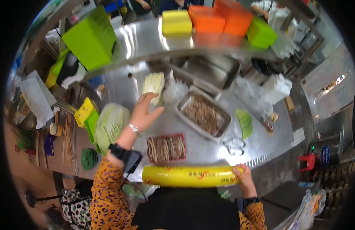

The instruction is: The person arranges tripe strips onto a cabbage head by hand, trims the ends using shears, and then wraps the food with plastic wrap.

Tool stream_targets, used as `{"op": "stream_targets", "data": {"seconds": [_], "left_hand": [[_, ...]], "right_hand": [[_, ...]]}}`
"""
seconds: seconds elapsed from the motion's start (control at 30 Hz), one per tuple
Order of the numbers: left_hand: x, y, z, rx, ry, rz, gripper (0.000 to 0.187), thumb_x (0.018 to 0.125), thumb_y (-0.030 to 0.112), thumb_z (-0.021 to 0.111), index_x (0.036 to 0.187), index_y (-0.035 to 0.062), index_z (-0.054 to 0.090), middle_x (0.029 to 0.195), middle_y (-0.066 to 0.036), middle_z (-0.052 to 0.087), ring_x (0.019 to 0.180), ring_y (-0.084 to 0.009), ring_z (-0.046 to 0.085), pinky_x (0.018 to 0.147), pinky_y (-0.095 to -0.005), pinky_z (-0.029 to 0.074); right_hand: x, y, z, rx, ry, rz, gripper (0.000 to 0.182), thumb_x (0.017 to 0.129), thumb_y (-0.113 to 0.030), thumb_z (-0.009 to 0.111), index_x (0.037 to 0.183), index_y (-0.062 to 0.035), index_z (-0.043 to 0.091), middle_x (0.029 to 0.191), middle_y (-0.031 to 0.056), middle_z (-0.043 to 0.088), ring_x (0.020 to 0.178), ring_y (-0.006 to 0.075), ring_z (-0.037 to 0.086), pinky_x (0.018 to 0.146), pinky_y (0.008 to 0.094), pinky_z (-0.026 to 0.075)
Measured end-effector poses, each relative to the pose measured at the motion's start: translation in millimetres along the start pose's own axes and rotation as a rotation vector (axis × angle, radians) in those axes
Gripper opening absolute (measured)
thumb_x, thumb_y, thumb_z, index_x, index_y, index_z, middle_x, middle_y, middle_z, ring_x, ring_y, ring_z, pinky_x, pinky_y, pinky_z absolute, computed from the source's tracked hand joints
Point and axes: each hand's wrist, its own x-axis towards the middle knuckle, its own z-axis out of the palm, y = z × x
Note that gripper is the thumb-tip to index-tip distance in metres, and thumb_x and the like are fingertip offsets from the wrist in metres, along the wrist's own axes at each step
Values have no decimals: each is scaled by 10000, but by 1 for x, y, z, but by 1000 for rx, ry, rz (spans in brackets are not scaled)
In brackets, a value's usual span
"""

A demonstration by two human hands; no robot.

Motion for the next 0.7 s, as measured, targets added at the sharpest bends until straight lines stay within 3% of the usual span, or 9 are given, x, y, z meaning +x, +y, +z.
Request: {"op": "stream_targets", "data": {"seconds": [0.03,0.1,0.17,0.23,0.33,0.43,0.47,0.53,0.7], "left_hand": [[-30,4,-7,-20,-94,-19,540,807,289,706,1245,21,536,1263,-214,514,1182,-383,488,1016,-399,384],[-85,6,-22,13,-168,-120,501,819,271,695,1229,25,548,1230,-211,539,1172,-392,497,1004,-414,395],[-159,-28,-25,85,-163,-212,489,828,256,685,1235,24,542,1224,-199,545,1148,-366,524,971,-408,420],[-202,-5,-30,-26,-101,-643,442,872,259,652,1213,-2,547,1238,-185,545,1077,-296,575,908,-372,457],[-276,-39,-13,-303,79,-805,404,926,287,602,1175,-28,559,1159,-146,585,968,-201,601,836,-319,478],[-293,-42,0,-391,74,-848,420,962,332,556,1151,-42,572,1047,-98,625,907,-156,600,788,-287,485],[-298,-40,7,-463,189,-919,402,973,334,540,1135,-30,586,952,-56,641,869,-129,599,768,-262,480],[-292,-30,4,-554,253,-956,379,975,325,540,1118,-22,593,949,-53,644,850,-121,599,760,-255,478],[-290,-21,0,-710,353,-948,287,970,275,563,1047,3,610,888,-31,652,763,-92,595,703,-233,475]], "right_hand": [[-5,-8,3,-18,9,63,124,816,-76,719,888,-65,619,830,-5,603,777,100,571,701,231,477],[5,1,5,11,-37,-102,125,823,-73,709,901,-64,611,864,-2,599,793,98,567,718,233,475],[20,9,9,18,-62,-93,122,832,-74,699,910,-65,606,895,1,595,818,94,560,737,229,470],[27,14,22,-22,-94,-79,125,837,-76,695,928,-67,609,897,-6,592,835,89,552,753,217,462],[29,2,46,-2,-149,-31,121,863,-111,684,947,-70,606,906,-16,588,856,88,543,779,215,453],[29,-1,57,-43,-256,-48,151,904,-172,656,1004,-78,593,954,-12,586,914,90,539,822,229,449],[27,-3,61,-112,-302,-83,175,915,-192,642,1038,-81,584,978,-9,582,943,93,536,843,237,447],[30,-2,64,-291,-408,-187,304,940,-241,610,1188,-83,536,1066,22,576,1036,125,528,913,270,436],[19,-26,65,-413,-453,-192,478,905,-212,655,1324,-83,463,1150,76,586,1087,170,541,942,301,437]]}}
